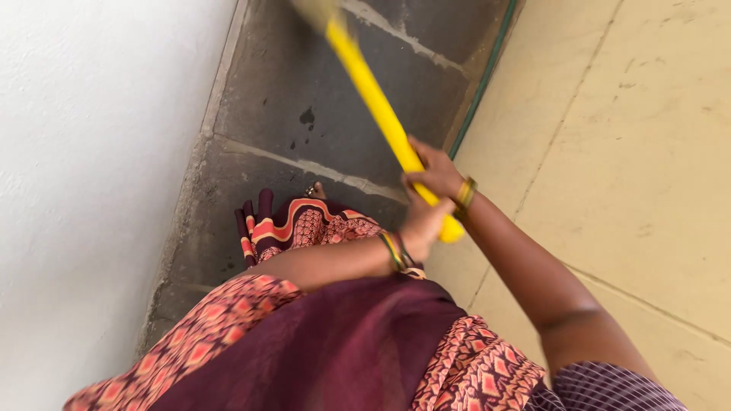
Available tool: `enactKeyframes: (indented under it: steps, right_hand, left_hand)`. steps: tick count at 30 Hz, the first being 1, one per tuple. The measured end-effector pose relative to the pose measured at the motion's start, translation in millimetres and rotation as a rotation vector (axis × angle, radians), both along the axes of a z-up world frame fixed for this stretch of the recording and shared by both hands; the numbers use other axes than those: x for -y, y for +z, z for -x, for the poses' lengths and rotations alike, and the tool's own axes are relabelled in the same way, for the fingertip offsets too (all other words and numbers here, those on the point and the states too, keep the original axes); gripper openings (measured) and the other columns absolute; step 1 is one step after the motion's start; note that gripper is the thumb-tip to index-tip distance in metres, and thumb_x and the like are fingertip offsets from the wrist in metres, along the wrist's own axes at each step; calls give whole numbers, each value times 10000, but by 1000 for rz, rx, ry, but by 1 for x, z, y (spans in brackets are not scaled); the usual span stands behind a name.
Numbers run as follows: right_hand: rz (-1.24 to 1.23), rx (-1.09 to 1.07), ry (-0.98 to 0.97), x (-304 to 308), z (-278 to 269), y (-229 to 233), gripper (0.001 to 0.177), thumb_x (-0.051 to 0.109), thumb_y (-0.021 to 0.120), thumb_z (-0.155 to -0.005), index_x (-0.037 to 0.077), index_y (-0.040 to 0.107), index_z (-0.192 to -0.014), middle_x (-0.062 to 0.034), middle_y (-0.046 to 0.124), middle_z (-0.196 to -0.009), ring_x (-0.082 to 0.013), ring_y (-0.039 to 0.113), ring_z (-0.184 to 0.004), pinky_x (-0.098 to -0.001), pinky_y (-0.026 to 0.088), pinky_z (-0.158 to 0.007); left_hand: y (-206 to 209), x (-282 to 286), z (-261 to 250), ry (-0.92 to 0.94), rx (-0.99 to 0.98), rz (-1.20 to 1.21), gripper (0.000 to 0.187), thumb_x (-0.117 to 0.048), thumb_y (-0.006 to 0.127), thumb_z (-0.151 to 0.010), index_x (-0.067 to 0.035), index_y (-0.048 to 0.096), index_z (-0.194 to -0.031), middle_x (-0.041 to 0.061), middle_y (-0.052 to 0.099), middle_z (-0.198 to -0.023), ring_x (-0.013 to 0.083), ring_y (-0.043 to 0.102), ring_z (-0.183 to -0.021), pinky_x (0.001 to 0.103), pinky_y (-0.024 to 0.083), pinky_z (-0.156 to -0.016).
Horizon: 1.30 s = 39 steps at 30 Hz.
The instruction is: Sweeping the floor with a yellow broom in an outdoor area.
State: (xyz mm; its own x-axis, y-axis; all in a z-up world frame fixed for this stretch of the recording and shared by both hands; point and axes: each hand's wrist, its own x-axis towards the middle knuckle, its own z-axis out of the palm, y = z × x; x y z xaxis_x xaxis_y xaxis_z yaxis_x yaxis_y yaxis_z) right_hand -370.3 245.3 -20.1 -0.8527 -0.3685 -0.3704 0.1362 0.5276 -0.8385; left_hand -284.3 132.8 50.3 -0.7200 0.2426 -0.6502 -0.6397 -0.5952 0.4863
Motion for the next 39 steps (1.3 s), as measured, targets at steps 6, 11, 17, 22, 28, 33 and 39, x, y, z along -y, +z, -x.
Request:
enactKeyframes:
  steps: [6, 11, 17, 22, 28, 33, 39]
  right_hand:
    - [115, 702, -209, -75, -2, 3, 883, 55, 758, -742, -47, 398, -1542, -178, 673, -1207, -276, 695, -954, -350, 583, -839]
    - [-112, 439, -229, -102, 57, -47, 867, 111, 820, -713, -50, 474, -1491, -151, 695, -1221, -202, 688, -1023, -294, 564, -893]
    - [-120, 38, -352, -99, 43, -27, 884, 144, 852, -719, -85, 447, -1471, -137, 652, -1345, -166, 653, -1118, -286, 533, -957]
    - [-8, 145, -329, -170, 27, 39, 880, 112, 794, -725, -68, 413, -1499, -137, 657, -1322, -150, 651, -1078, -276, 542, -911]
    - [-212, 517, -136, -244, 91, 29, 721, 120, 767, -732, -35, 575, -1410, -142, 747, -1046, -173, 709, -869, -296, 580, -791]
    - [293, 141, -516, -284, 80, -116, 667, 9, 845, -761, -45, 559, -1361, -106, 695, -1115, -147, 667, -924, -297, 575, -817]
    - [703, 166, -861, -203, 62, -31, 805, 0, 703, -832, 28, 310, -1534, -100, 641, -993, -213, 673, -806, -344, 597, -703]
  left_hand:
    - [-39, -82, 0, -352, 282, -309, 401, -300, 602, -909, -84, 521, -1237, 68, 676, -992, 211, 704, -851, 396, 604, -619]
    - [-79, -87, 67, -385, 159, -312, 323, -284, 617, -907, -78, 580, -1153, 62, 701, -910, 221, 720, -775, 408, 620, -592]
    - [-91, -104, 47, -241, -141, 106, 438, -184, 675, -867, -79, 455, -1231, 67, 660, -1013, 218, 701, -849, 398, 617, -667]
    - [12, -163, 43, -380, -70, -9, 457, -182, 661, -860, -68, 460, -1254, 67, 638, -1033, 194, 681, -856, 393, 599, -646]
    - [-51, -246, 103, -489, 224, -438, 266, -241, 608, -924, -90, 542, -1132, 41, 671, -900, 191, 696, -781, 379, 594, -583]
    - [-59, -228, 133, -616, 66, -206, 288, -240, 630, -861, -103, 542, -1098, 29, 642, -812, 192, 660, -713, 381, 575, -545]
    - [-18, -178, 143, -811, -378, 301, 734, -127, 694, -773, 53, 272, -1346, 98, 644, -985, 203, 689, -811, 331, 594, -669]
